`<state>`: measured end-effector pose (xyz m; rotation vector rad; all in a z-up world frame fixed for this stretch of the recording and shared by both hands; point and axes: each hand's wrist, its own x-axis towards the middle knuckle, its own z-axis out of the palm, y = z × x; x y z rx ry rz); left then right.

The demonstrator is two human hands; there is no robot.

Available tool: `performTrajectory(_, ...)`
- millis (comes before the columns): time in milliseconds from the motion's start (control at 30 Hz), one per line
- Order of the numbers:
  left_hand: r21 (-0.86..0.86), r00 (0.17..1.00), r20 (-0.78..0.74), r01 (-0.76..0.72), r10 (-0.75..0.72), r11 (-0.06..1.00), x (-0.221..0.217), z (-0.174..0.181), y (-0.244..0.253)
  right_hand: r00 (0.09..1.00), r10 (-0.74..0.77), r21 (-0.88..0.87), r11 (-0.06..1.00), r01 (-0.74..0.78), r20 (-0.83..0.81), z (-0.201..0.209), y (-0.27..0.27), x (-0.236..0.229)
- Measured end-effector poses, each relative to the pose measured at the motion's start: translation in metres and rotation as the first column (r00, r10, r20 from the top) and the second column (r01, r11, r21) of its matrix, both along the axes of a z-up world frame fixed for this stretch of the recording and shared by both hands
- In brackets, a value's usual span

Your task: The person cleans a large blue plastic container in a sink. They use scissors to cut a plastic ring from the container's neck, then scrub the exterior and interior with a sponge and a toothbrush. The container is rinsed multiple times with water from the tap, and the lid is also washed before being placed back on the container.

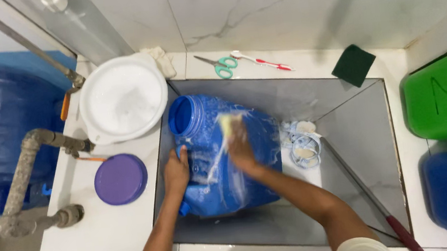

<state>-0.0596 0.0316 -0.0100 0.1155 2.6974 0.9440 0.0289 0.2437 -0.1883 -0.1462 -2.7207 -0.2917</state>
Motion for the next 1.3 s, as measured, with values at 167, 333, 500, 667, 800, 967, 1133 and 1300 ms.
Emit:
performTrajectory(167, -0.092, 0.999, 0.028, -0.011, 0.014, 0.996, 0.002, -0.002, 0.002, 0.881, -0.442, -0.854, 0.381, 0.355, 0.169, -0.013, 0.062, 0.079)
performTrajectory(333, -0.052, 1.0, 0.003, 0.009, -0.009, 0.999, 0.002, -0.013, -0.004, 0.999, 0.039, -0.759, 0.651, -0.028, -0.003, 0.015, -0.085, 0.147)
performTrajectory(500, 0.062, 0.991, -0.126, 0.057, -0.049, 0.996, 0.01, -0.011, -0.01, 0.972, -0.159, -0.651, 0.759, 0.01, -0.171, 0.001, 0.028, -0.041)
performTrajectory(667, 0.085, 0.967, -0.251, 0.069, -0.045, 0.994, 0.008, -0.014, -0.005, 0.892, -0.441, -0.871, 0.397, 0.291, 0.097, -0.002, 0.046, 0.077)
performTrajectory(800, 0.023, 0.958, -0.273, 0.093, -0.083, 0.995, 0.005, -0.038, -0.013, 0.999, 0.04, -0.77, 0.638, -0.027, -0.002, 0.041, -0.083, 0.139)
performTrajectory(967, -0.178, 0.739, -0.579, 0.298, -0.344, 0.938, -0.009, -0.069, -0.02, 0.974, -0.111, -0.765, 0.639, -0.083, -0.199, 0.017, 0.052, -0.05)
performTrajectory(1133, 0.007, 0.934, -0.34, 0.114, -0.105, 0.993, -0.009, -0.055, -0.014, 0.882, -0.414, -0.762, 0.489, 0.424, 0.225, -0.008, 0.043, 0.084)
performTrajectory(1300, 0.031, 0.947, -0.316, 0.07, -0.056, 0.997, -0.006, -0.046, -0.01, 0.836, 0.463, -0.508, 0.665, -0.548, -0.297, 0.096, -0.068, 0.139)
